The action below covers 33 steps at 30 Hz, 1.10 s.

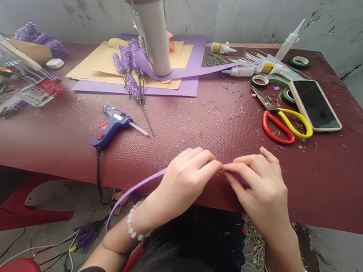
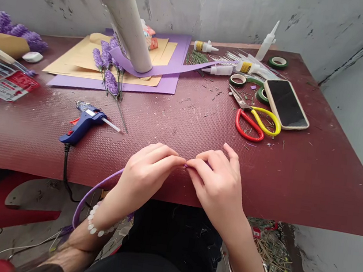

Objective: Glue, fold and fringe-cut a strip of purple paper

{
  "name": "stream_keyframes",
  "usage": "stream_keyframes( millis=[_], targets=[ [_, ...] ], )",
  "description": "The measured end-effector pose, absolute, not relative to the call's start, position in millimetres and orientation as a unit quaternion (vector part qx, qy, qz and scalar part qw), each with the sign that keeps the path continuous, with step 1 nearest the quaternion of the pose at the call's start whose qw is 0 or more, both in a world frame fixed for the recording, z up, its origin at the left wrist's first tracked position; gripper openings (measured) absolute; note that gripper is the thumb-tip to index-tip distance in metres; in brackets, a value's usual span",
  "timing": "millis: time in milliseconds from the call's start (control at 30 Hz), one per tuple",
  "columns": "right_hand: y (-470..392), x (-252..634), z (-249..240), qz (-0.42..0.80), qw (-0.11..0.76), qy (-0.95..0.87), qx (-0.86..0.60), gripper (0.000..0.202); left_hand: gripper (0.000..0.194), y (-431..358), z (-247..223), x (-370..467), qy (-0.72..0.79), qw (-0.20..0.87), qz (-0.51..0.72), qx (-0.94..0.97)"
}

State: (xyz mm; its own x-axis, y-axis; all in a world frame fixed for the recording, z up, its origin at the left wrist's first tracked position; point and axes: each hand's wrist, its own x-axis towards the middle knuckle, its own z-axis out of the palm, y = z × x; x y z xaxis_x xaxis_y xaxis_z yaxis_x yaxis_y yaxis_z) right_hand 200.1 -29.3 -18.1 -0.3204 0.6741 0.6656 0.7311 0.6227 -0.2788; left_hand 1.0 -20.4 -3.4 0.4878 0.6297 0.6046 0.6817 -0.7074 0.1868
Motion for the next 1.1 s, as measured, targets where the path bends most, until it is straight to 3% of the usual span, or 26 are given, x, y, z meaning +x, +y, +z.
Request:
stream_keyframes(
  millis=[167, 433, 700, 1000, 1100],
  targets=[
    [-30, 205, -14, -0.016, 0.390, -0.817, -0.425, 0.015, 0.039, -21, -5, -1, -0.380, 0.050, -0.330, -0.863],
    [-29, 203, -14, -0.079, 0.378, -0.827, -0.409, 0.019, 0.028, -23, -4, 3, -0.395, 0.001, -0.343, -0.852],
    [-32, 205, -19, -0.044, 0.392, -0.807, -0.441, 0.012, 0.040, -21, -9, 2, -0.385, 0.041, -0.346, -0.855],
    [-32, 206, -23, -0.059, 0.397, -0.797, -0.452, 0.021, 0.022, -21, -9, 3, -0.388, 0.037, -0.362, -0.847],
    [-32, 200, -24, -0.077, 0.403, -0.797, -0.443, 0.023, 0.031, -22, -8, 5, -0.371, 0.036, -0.359, -0.856]
  ],
)
